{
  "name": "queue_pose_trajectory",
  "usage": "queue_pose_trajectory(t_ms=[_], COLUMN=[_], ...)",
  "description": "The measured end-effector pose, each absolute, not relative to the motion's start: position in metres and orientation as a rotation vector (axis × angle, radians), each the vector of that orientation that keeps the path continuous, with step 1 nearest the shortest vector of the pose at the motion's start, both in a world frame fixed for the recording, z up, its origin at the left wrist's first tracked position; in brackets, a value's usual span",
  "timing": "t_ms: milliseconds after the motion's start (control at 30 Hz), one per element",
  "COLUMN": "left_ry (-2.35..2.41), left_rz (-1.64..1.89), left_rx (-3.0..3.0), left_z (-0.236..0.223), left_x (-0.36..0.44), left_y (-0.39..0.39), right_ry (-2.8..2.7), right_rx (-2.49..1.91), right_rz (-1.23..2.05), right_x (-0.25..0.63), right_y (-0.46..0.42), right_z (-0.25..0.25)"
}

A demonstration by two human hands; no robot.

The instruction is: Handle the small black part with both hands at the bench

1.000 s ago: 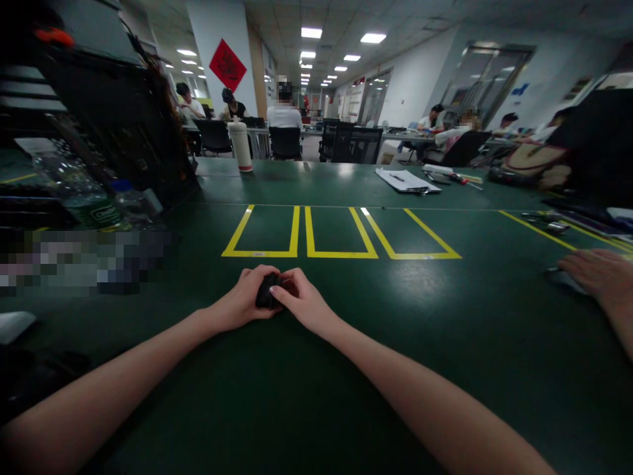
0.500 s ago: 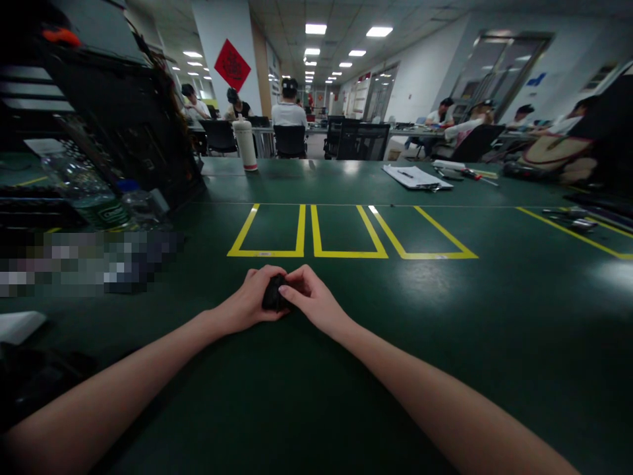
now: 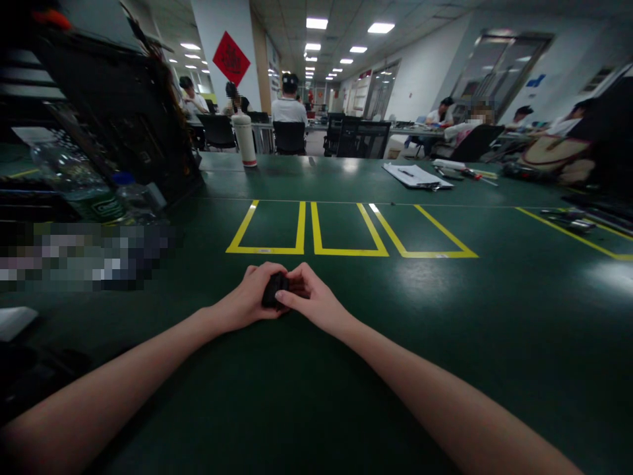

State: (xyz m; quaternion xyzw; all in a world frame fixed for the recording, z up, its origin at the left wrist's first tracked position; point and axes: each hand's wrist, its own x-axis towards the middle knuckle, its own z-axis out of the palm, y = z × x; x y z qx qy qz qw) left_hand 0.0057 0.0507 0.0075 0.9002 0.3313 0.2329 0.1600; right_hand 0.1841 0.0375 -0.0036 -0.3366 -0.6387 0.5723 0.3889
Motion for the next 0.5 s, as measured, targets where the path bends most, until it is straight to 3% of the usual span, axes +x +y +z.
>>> queue_pose_trajectory(t_ms=[167,500], left_ry=[0.947,0.964], left_rz=[0.667,0.649], left_rx=[2.57,2.539], left_z=[0.0076,0.0089], left_x=[0.0056,0.005], left_y=[0.0503,0.05], right_ry=[-1.64,-1.674], right_rx=[-0.959,-0.916], right_rz=[1.373,1.552], right_x=[0.1824,0.188], right_y=[0.0365,0.0405], right_z=[-0.0021,-0.0003])
